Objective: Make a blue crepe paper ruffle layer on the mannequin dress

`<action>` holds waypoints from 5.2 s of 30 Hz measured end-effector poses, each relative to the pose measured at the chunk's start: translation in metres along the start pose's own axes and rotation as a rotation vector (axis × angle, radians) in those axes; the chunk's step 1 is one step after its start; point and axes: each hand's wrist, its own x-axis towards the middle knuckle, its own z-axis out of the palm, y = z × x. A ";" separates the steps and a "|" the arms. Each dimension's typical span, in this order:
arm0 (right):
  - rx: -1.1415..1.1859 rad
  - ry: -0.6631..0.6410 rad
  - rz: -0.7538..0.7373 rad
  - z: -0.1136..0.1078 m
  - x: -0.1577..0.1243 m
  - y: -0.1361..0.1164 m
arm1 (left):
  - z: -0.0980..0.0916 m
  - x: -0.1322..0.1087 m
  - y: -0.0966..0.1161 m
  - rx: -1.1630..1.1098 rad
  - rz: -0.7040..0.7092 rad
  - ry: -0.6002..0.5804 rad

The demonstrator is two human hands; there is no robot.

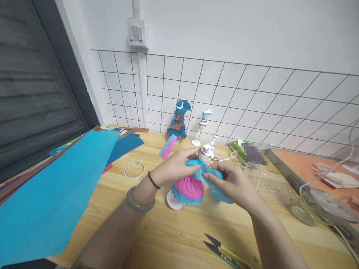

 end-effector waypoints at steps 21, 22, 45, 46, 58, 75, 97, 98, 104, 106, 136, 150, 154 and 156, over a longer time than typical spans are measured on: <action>0.064 0.012 0.005 0.003 0.003 -0.001 | 0.003 0.002 -0.003 -0.099 0.051 -0.065; 0.073 0.010 0.013 0.003 0.003 -0.001 | 0.003 0.002 -0.003 -0.102 0.050 -0.064; 0.216 0.104 0.153 0.009 0.004 -0.001 | 0.009 0.003 -0.004 -0.130 0.040 0.019; 0.216 0.104 0.152 0.009 0.004 -0.001 | 0.008 0.003 -0.004 -0.124 0.040 0.010; 0.209 0.084 0.154 0.009 0.005 0.000 | 0.006 0.002 0.000 -0.041 0.035 0.002; -0.088 0.309 -0.244 0.007 0.001 0.003 | 0.010 0.007 -0.007 -0.312 -0.060 0.150; -0.630 0.417 -0.941 0.013 -0.007 -0.009 | 0.012 0.008 0.000 -0.316 -0.114 0.336; -0.612 0.412 -0.948 0.013 -0.007 -0.009 | 0.012 0.008 0.000 -0.314 -0.113 0.338; -0.541 0.365 -0.949 0.015 -0.007 -0.006 | 0.010 0.008 -0.001 -0.324 -0.107 0.337; -0.526 0.332 -0.949 0.016 -0.007 -0.006 | 0.009 0.008 -0.001 -0.323 -0.108 0.340; 0.340 0.042 -0.087 0.004 0.007 0.007 | 0.001 0.001 0.005 -0.304 0.034 -0.067; 0.574 -0.297 -0.139 0.014 0.010 0.025 | -0.023 -0.006 -0.002 -0.205 0.006 -0.185; 0.707 -0.418 -0.095 0.022 0.011 0.021 | -0.031 -0.010 -0.001 -0.288 -0.034 -0.195; 0.739 -0.454 -0.053 0.023 0.011 0.018 | -0.032 -0.011 0.000 -0.337 -0.045 -0.204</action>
